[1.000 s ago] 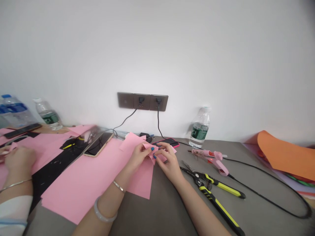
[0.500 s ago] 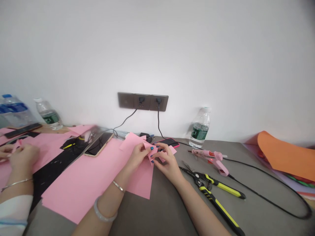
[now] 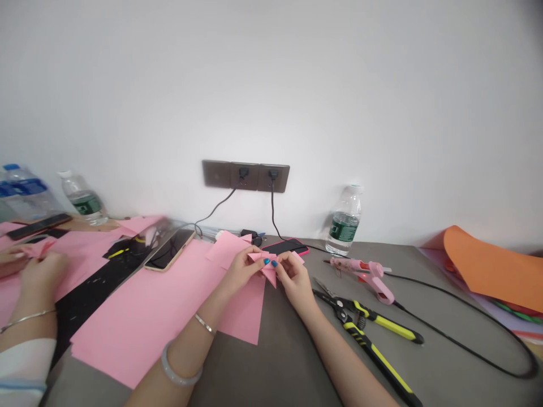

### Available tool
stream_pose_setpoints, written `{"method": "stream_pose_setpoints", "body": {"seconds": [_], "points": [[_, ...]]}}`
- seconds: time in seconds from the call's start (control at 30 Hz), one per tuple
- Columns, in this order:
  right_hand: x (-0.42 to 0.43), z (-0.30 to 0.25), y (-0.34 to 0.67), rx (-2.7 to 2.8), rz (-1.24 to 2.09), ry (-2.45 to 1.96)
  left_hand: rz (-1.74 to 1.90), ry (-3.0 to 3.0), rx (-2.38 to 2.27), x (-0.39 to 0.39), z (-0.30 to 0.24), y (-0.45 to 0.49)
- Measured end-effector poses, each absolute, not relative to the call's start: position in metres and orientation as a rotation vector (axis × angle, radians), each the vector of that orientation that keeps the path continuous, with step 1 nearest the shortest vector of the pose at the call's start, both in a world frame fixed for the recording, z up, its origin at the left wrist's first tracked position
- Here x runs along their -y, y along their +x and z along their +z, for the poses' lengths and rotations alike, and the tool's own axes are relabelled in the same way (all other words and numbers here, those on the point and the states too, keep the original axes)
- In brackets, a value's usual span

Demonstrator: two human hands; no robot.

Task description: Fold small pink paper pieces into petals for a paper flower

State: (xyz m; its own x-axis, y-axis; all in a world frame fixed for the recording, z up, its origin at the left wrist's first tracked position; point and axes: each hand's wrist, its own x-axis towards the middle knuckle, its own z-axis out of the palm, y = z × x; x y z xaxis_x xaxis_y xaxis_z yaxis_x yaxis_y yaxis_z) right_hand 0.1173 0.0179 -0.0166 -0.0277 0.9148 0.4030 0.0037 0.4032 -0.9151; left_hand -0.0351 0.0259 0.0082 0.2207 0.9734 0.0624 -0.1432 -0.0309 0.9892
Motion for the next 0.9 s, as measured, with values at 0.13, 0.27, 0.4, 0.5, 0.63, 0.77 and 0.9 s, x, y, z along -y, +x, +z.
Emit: {"method": "stream_pose_setpoints", "body": {"seconds": [0.13, 0.27, 0.4, 0.5, 0.63, 0.77, 0.9], "points": [[-0.019, -0.018, 0.117, 1.307, 0.982, -0.875, 1.111, 1.264, -0.901, -0.025, 0.009, -0.034], [-0.021, -0.019, 0.119, 1.251, 0.979, -0.877, 1.117, 1.303, -0.909, -0.026, 0.009, -0.033], [-0.023, -0.019, 0.119, 1.252, 0.972, -0.88, 1.123, 1.34, -0.913, -0.027, 0.007, -0.035], [-0.023, -0.018, 0.12, 1.243, 0.984, -0.885, 1.106, 1.371, -0.947, -0.029, 0.002, -0.037], [-0.024, -0.017, 0.124, 1.28, 1.05, -0.935, 1.096, 1.362, -0.923, -0.031, -0.006, -0.037], [-0.025, -0.018, 0.126, 1.204, 1.123, -0.914, 1.042, 1.293, -0.945, -0.03, -0.009, -0.032], [-0.026, -0.019, 0.124, 1.195, 1.144, -0.883, 1.035, 1.403, -1.017, -0.028, -0.006, -0.032]]}}
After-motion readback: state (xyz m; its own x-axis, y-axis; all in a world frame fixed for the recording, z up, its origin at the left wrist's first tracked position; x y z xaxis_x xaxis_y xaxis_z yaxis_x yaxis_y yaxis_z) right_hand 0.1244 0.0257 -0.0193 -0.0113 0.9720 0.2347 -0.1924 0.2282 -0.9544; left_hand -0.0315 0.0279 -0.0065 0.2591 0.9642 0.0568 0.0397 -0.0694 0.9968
